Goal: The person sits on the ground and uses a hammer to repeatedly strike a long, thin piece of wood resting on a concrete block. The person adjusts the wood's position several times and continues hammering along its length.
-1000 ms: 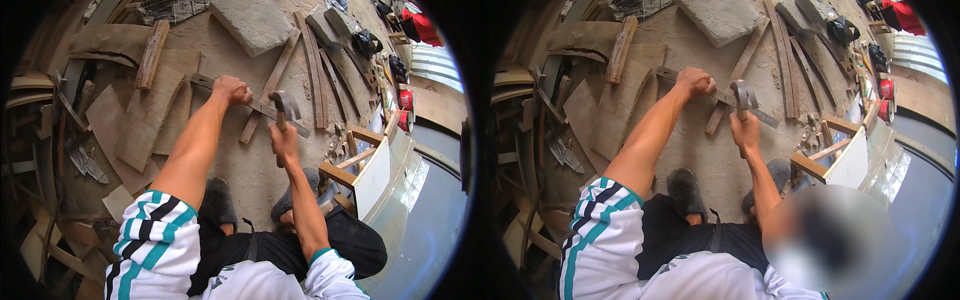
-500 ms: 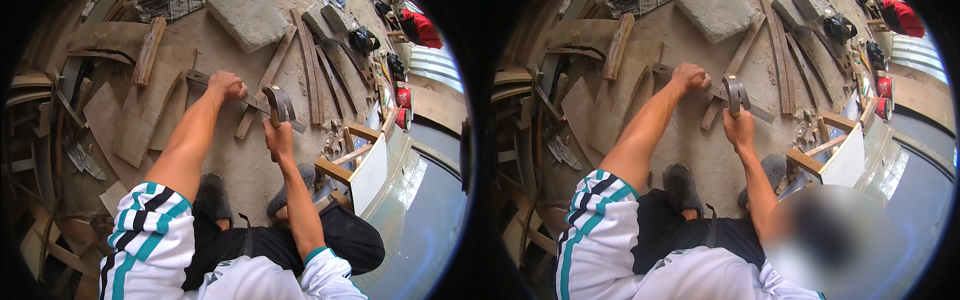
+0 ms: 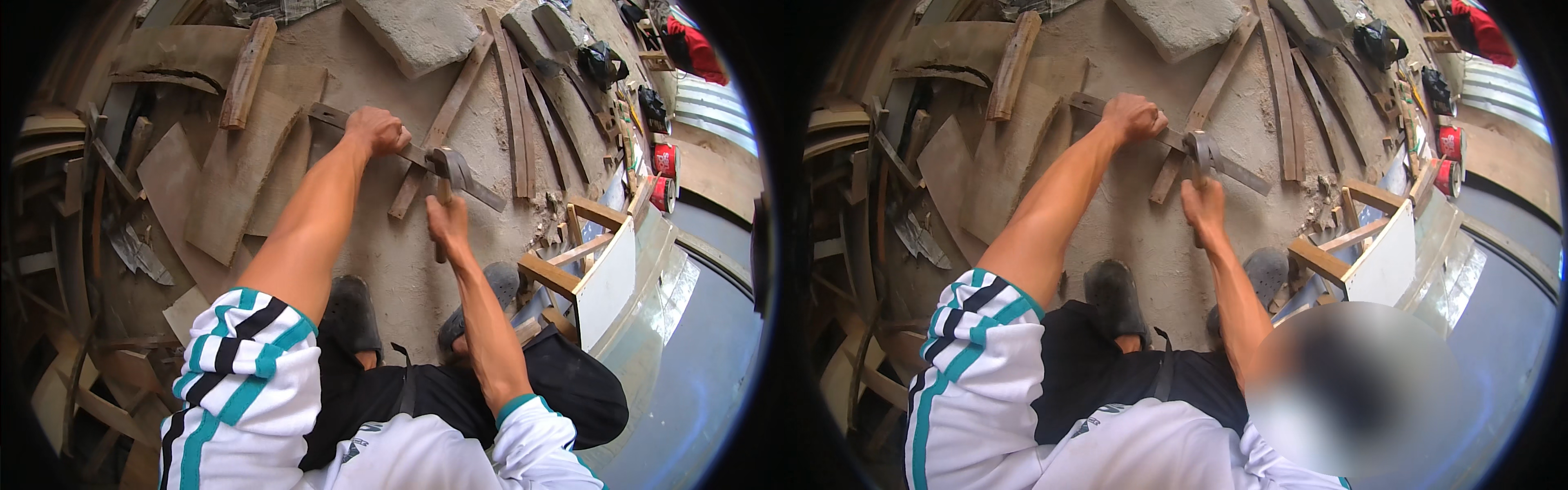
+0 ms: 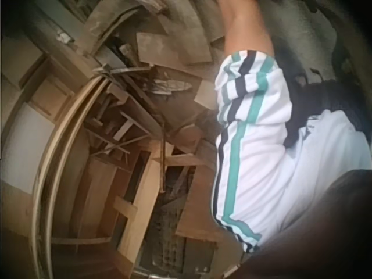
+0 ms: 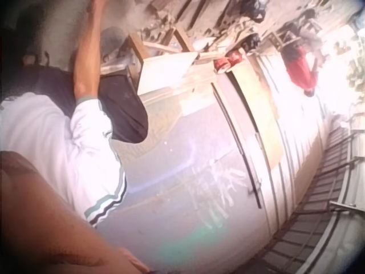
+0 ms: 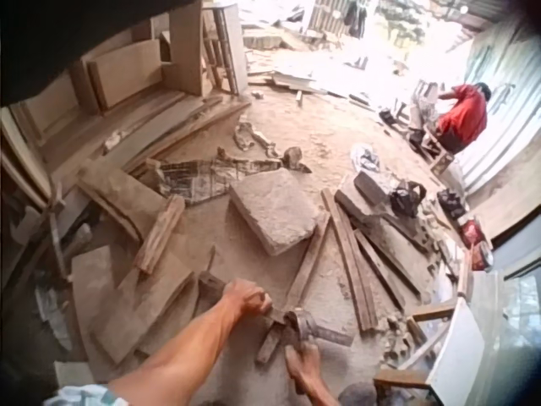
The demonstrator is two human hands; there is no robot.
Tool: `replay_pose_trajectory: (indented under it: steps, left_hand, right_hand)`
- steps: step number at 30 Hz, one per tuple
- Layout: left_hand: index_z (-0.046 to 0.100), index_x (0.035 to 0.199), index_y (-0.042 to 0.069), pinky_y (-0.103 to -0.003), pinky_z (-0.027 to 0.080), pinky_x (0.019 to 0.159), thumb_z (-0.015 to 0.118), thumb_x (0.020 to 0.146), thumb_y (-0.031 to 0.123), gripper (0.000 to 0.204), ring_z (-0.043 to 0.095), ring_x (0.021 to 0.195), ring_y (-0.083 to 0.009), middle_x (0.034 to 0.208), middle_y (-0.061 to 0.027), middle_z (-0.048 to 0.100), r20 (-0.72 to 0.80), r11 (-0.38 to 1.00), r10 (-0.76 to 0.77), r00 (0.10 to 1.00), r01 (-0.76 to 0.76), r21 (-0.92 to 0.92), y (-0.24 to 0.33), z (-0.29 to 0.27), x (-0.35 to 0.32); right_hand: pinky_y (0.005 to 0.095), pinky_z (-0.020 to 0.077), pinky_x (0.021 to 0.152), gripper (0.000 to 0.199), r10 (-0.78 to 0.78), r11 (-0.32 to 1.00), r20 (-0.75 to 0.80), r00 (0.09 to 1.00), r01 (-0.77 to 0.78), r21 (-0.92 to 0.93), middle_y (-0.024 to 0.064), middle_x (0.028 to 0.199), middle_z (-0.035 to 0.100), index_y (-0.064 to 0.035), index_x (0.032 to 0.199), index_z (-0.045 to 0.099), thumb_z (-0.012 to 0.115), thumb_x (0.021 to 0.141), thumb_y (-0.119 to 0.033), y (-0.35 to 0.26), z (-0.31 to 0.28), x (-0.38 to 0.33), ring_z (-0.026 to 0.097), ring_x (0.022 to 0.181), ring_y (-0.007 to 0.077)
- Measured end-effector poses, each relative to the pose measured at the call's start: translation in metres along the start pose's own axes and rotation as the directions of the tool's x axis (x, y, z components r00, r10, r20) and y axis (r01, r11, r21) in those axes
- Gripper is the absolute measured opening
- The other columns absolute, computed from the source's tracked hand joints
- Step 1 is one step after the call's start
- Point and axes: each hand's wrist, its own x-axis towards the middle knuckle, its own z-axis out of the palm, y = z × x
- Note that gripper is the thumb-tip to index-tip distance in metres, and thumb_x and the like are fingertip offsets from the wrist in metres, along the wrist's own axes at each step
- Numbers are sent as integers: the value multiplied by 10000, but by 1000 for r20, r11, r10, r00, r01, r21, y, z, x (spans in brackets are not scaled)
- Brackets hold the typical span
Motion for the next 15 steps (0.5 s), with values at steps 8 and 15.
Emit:
replay_pose_trajectory:
  steps: [8,15]
  left_hand:
    - [744,736,94,-443,562,700,429,876,389,453,683,727,-378,779,-191,694,15,999,-28,999,28,20,-3,-5,-1]
    - [742,731,97,-448,559,708,430,874,390,451,686,745,-376,782,-188,697,7,1000,-14,1000,14,9,-5,-3,-1]
  right_hand:
    - [402,447,537,270,-78,997,-29,997,77,-30,178,580,578,31,709,565,637,859,-181,-3,-8,-3,584,512,228]
    - [414,458,567,198,-246,969,-162,956,246,-21,197,617,588,33,781,605,650,851,-146,-42,-12,2,584,540,275]
